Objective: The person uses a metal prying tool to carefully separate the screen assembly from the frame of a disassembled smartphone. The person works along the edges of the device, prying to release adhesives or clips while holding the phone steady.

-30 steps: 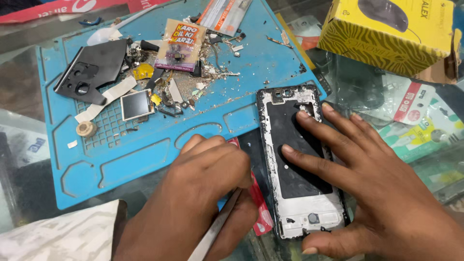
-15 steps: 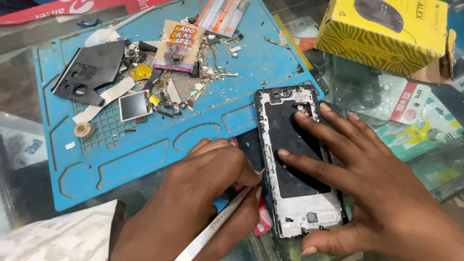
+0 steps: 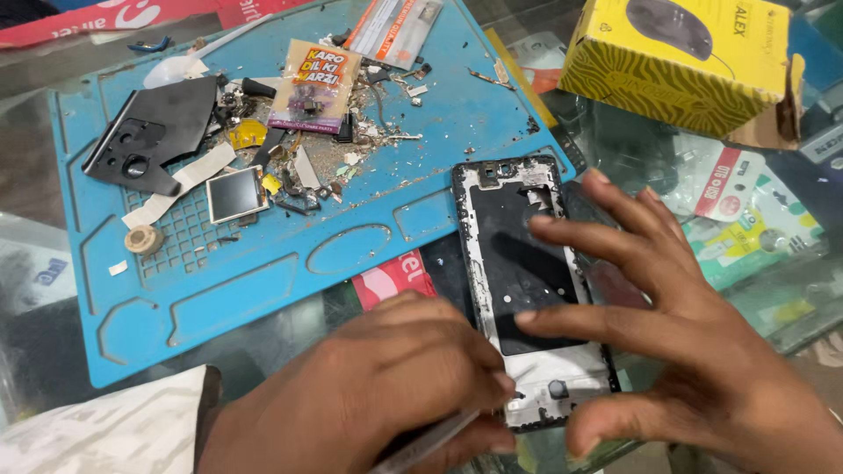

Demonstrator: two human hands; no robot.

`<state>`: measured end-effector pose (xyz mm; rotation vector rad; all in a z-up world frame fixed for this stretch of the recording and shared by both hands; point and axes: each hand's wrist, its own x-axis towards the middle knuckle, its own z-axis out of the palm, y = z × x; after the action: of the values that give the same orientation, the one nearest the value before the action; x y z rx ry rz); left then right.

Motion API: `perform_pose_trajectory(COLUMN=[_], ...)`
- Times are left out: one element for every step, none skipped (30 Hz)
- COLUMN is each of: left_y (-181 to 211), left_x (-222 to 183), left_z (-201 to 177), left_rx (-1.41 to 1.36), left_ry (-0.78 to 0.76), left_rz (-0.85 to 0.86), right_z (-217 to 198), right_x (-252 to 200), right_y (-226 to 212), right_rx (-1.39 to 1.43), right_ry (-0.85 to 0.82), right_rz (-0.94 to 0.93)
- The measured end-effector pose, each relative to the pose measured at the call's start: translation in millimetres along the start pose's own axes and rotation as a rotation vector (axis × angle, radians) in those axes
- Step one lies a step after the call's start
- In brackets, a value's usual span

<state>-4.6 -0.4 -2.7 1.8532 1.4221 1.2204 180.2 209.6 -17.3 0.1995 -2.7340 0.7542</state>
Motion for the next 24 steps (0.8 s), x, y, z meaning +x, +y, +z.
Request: perform_pose_trajectory(left_y=[-1, -1, -2, -2, -3, -3, -3, -2, -1, -1, -1, -1, 1, 4, 5, 5, 4, 3, 3, 3, 3, 3, 4, 4], left_x=[-1, -2, -3, -4, -5, -6, -7, -7, -8, -8, -7, -7, -7, -8, -8, -6, -5, -3, -3, -2, -1, -1, -1, -1], left_z=[0, 0, 0, 0, 0, 0, 0, 1, 1, 1, -1, -1, -1, 0, -1, -1, -2, -2, -3, -3, -3, -4, -3, -4], left_rx=[0.034, 0.069, 0.104, 0.121, 0.136, 0.150, 0.174, 0.198, 0.223, 0.188, 0.151, 0.115, 0.104, 0.094, 0.085, 0.005, -0.074, -0.152, -0.108, -0.065, -0.022, -0.017, -0.013, -0.010], left_ry=[-0.016, -0.032, -0.049, -0.055, -0.062, -0.069, -0.062, -0.055, -0.048, -0.064, -0.080, -0.096, -0.083, -0.070, -0.056, -0.033, -0.007, 0.018, 0.074, 0.130, 0.184, 0.185, 0.186, 0.187], left_rz=[0.034, 0.068, 0.101, 0.135, 0.167, 0.200, 0.196, 0.192, 0.191, 0.182, 0.170, 0.159, 0.141, 0.122, 0.106, 0.072, 0.039, 0.006, -0.024, -0.054, -0.084, -0.103, -0.121, -0.140], right_z=[-1, -1, 0, 1, 3, 5, 6, 7, 7, 7, 7, 7, 5, 3, 1, -2, -6, -8, -4, 0, 0, 2, -3, -4], right_x=[0, 1, 1, 1, 1, 1, 0, 0, -1, -1, -1, -1, -2, -3, -3, -5, -6, -8, -10, -13, -15, -19, -23, -27], right_y=[-1, -3, -4, -6, -8, -9, -11, -13, -14, -14, -14, -14, -13, -13, -12, -12, -12, -12, -14, -16, -15, -14, -10, -8], right_rx=[0.010, 0.020, 0.031, 0.031, 0.033, 0.035, 0.053, 0.071, 0.086, 0.107, 0.131, 0.155, 0.190, 0.226, 0.260, 0.329, 0.398, 0.466, 0.357, 0.247, 0.085, -0.075, -0.288, -0.414], right_ry=[0.005, 0.011, 0.017, 0.028, 0.039, 0.049, 0.048, 0.047, 0.047, 0.049, 0.050, 0.051, 0.049, 0.047, 0.045, 0.071, 0.096, 0.120, 0.215, 0.308, 0.333, 0.355, 0.304, 0.277], right_rz=[-0.002, -0.005, -0.008, -0.011, -0.013, -0.014, -0.024, -0.034, -0.044, -0.061, -0.078, -0.094, -0.078, -0.062, -0.047, 0.042, 0.130, 0.218, 0.252, 0.285, 0.319, 0.359, 0.396, 0.422])
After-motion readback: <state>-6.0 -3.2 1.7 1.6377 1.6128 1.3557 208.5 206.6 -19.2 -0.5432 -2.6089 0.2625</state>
